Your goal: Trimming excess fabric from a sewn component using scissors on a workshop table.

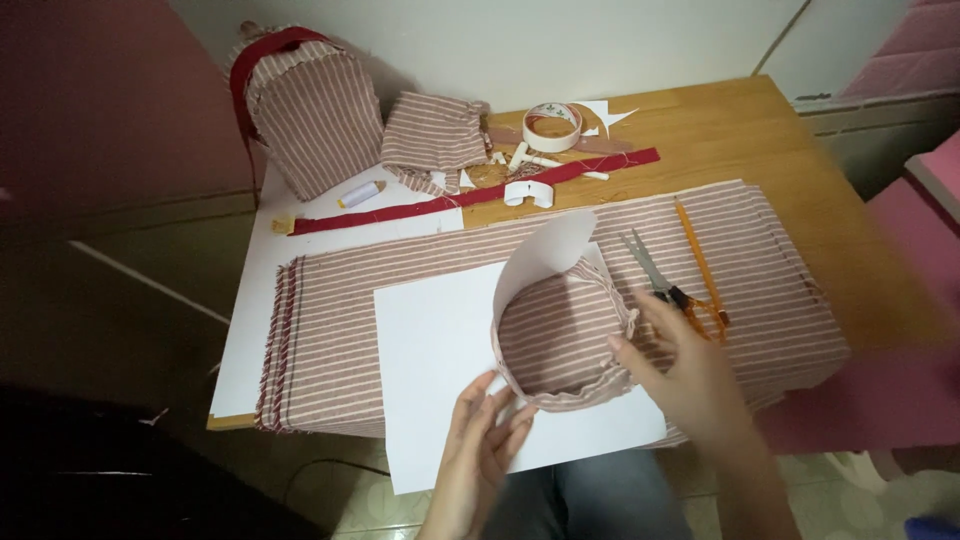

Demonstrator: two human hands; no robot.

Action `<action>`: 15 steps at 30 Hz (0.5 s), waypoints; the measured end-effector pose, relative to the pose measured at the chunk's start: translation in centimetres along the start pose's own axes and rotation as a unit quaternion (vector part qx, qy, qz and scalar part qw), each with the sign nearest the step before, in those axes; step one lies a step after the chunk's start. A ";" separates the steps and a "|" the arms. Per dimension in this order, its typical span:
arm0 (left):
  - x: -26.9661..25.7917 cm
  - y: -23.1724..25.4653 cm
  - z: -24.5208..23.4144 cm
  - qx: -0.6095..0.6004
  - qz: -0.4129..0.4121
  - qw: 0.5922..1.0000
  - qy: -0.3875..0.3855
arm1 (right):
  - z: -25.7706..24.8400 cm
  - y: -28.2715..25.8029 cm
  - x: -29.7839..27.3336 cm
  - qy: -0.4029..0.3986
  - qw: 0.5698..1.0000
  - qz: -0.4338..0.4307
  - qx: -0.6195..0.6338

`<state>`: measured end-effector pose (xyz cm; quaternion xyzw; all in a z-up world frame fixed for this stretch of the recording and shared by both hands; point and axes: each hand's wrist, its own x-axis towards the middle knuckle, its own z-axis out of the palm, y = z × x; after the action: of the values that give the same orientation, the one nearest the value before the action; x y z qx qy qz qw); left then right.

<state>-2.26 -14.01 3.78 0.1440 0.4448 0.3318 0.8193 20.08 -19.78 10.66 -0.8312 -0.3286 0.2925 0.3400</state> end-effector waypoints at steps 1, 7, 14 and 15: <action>0.0 0.1 0.1 -0.005 0.013 1.000 -0.008 | 0.1 -0.7 -0.3 -0.024 0.999 0.018 0.013; 1.0 2.2 -0.5 0.185 0.165 0.967 -0.065 | 1.7 0.8 0.4 -0.036 0.998 0.007 0.041; 4.1 5.2 0.8 0.276 0.211 0.937 -0.040 | 2.3 0.1 0.5 -0.042 0.993 0.052 0.095; 5.0 5.5 0.6 0.304 0.239 0.920 -0.059 | 2.4 0.4 0.7 -0.040 0.997 -0.013 0.072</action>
<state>-2.09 -6.57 3.87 0.5073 0.4278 0.3575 0.6572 18.93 -18.61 8.74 -0.7877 -0.3313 0.3439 0.3892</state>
